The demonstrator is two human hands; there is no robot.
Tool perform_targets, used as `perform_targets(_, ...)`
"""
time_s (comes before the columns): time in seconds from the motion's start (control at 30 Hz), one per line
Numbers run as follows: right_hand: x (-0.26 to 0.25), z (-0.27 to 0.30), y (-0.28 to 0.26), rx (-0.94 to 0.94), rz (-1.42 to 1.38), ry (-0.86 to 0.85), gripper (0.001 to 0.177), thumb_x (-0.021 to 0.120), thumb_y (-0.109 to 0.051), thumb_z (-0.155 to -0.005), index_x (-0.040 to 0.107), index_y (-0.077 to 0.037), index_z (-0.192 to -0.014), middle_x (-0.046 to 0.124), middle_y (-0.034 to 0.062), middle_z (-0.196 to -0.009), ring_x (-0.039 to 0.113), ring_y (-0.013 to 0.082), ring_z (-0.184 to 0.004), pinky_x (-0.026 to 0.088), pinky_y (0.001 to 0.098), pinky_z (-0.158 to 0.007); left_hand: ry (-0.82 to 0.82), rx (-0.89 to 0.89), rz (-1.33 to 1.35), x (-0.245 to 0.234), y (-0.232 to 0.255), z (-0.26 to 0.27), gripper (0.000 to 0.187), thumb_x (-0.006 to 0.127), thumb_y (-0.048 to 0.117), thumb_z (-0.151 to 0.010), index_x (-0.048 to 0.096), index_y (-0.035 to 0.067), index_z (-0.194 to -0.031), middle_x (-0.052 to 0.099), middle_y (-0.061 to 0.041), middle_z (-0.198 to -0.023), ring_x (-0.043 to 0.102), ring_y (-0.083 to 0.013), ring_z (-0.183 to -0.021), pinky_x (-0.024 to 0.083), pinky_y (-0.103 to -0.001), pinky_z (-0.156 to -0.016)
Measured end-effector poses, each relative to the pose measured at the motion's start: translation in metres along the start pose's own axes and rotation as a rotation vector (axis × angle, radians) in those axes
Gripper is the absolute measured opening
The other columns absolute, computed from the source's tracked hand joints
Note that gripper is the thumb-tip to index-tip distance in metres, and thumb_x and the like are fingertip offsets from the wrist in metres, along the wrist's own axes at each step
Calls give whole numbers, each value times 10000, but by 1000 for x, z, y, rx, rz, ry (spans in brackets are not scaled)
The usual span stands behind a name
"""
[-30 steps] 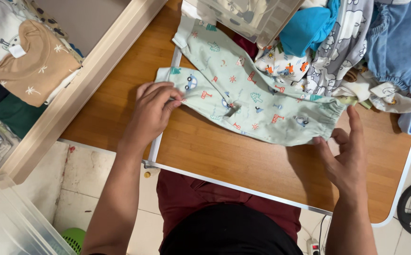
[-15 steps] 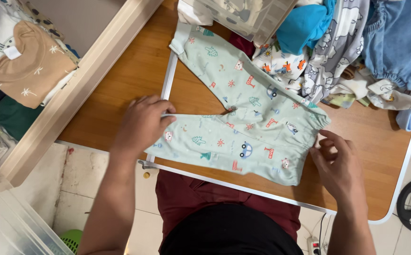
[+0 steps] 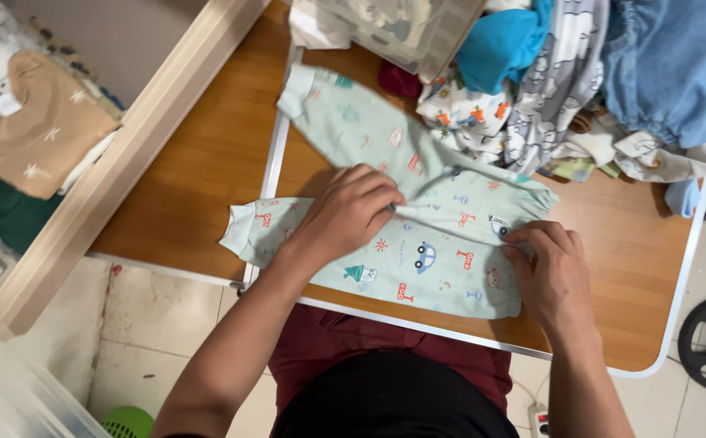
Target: The person takes a pair of children's pants from a pile on a table, spreads them flat, folds them multiple times into a square, and places them into a storage bin.
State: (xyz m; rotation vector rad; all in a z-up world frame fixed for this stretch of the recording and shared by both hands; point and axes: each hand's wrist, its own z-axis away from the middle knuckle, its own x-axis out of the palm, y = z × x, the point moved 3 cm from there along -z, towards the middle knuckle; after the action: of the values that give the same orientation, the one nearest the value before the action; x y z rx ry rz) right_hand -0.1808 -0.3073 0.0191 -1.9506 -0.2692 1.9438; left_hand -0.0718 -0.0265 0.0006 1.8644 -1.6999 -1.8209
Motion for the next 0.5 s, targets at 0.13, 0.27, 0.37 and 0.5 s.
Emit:
perform_targets(0.13,-13,6,8,-153,29,36,179,742,-92,-926,677,-116,-1092,704,1,-1189,598,285,-1112,447,411,-1025,48,71,27,2,20,16,239,776,111,-881,671,95,-1095,707,-43,-1108,636,-229,-1172,488,-405,-1052)
perform_targets(0.27,-10,3,-5,-248,17,51,332,767,-144,-857,678,-140,-1177,685,19,-1232,598,272,-1184,378,432,-1034,-122,-59,-3,9,21,17,302,783,141,-866,700,99,-1154,718,-32,-1119,633,-226,-1140,468,-403,-1028)
perform_targets(0.37,-7,1,-8,-267,-45,30,410,804,-232,-812,709,-170,-1206,669,30,-1182,590,259,-1155,373,435,-1032,-163,-52,-46,10,18,12,388,789,252,-810,720,106,-1163,691,-69,-1207,581,-261,-1221,417,-446,-1066)
perform_targets(0.5,-8,-5,-4,-130,49,-59,456,846,-321,-767,755,-187,-1194,661,29,-1082,589,263,-1087,372,448,-1023,-98,-102,-190,-26,-19,5,369,774,381,-881,741,139,-1157,621,-120,-1356,500,-333,-1293,356,-516,-1066)
